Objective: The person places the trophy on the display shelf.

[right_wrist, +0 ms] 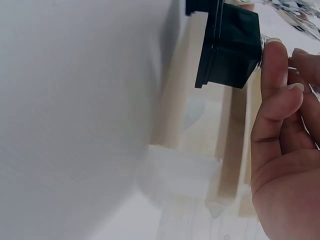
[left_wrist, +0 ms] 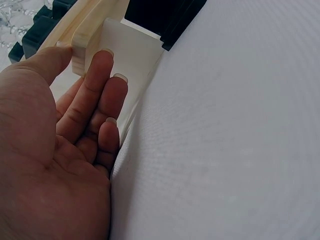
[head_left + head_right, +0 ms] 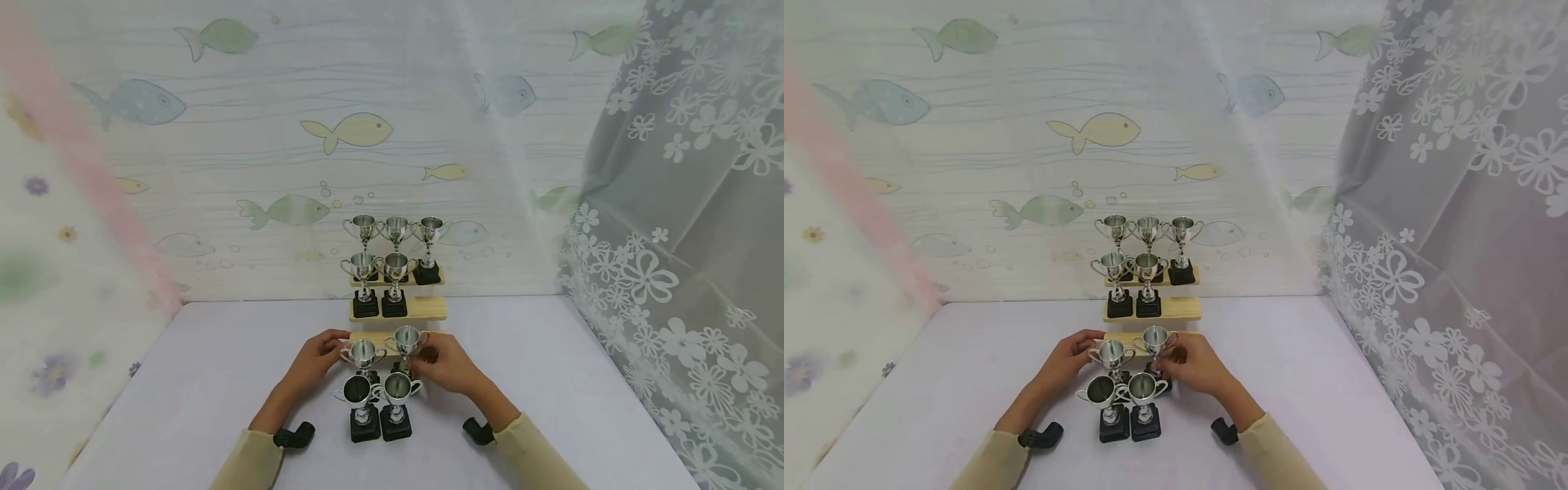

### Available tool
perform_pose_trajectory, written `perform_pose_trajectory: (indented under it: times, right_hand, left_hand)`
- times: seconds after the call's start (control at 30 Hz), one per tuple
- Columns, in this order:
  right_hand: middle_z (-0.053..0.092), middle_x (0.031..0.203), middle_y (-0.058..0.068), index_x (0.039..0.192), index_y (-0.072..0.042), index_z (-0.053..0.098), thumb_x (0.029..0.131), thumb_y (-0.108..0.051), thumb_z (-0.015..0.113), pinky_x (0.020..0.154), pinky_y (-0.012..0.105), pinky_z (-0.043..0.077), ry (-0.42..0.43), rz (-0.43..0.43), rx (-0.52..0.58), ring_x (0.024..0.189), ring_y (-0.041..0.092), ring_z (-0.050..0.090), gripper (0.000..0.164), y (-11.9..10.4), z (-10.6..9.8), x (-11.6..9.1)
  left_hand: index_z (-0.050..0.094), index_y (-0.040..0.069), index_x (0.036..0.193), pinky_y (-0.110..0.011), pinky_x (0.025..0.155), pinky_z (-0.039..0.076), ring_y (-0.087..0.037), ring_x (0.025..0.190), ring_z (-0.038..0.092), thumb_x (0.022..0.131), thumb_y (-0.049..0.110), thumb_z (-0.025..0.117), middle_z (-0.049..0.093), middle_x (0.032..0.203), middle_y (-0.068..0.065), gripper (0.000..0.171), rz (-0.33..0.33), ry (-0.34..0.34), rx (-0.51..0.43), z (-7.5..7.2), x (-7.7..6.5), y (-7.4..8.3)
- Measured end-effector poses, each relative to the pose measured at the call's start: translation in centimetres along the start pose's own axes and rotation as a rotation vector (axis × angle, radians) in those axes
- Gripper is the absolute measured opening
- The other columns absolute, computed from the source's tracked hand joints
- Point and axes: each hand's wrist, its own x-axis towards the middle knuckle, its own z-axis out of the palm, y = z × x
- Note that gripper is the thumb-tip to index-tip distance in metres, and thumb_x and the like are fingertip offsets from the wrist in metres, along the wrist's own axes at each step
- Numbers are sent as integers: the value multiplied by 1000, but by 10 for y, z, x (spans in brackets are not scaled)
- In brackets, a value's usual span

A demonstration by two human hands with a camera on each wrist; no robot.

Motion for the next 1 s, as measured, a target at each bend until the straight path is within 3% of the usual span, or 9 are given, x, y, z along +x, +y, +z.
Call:
perform_pose_trajectory:
  times: [0.2,0.43,0.6,0.83,1.0]
  right_hand:
    - [75,88,8,99,-4,76,94,-4,78,61,28,57,10,17,0,70,13,70,6,-9,-10,-1]
    - [75,91,11,109,-2,77,95,-3,77,61,29,56,25,36,30,70,33,71,14,-18,-20,0]
    - [75,94,13,111,-1,77,95,-4,77,61,28,56,49,28,27,70,32,70,16,-22,-27,1]
    - [76,100,15,113,0,75,95,-1,77,65,34,60,62,9,33,72,17,70,19,-32,-43,7]
    - [76,104,15,117,0,75,95,1,76,68,41,62,88,2,10,73,21,72,22,-38,-57,14]
  left_hand:
    - [67,6,136,-25,81,47,-14,90,67,107,17,66,75,97,-3,31,-2,0,2,0,0,-1]
    - [67,8,135,-26,83,48,-16,91,66,107,17,66,75,96,-2,30,4,1,10,-1,-2,2]
    - [67,8,135,-26,83,47,-17,92,66,107,18,66,75,96,-2,30,-8,6,11,0,-3,3]
    - [65,2,137,-26,80,45,-23,91,64,107,13,65,74,95,-3,32,-17,23,15,2,-2,2]
    - [64,-3,136,-25,76,44,-31,90,63,107,8,63,73,93,-6,32,-17,12,7,1,-7,19]
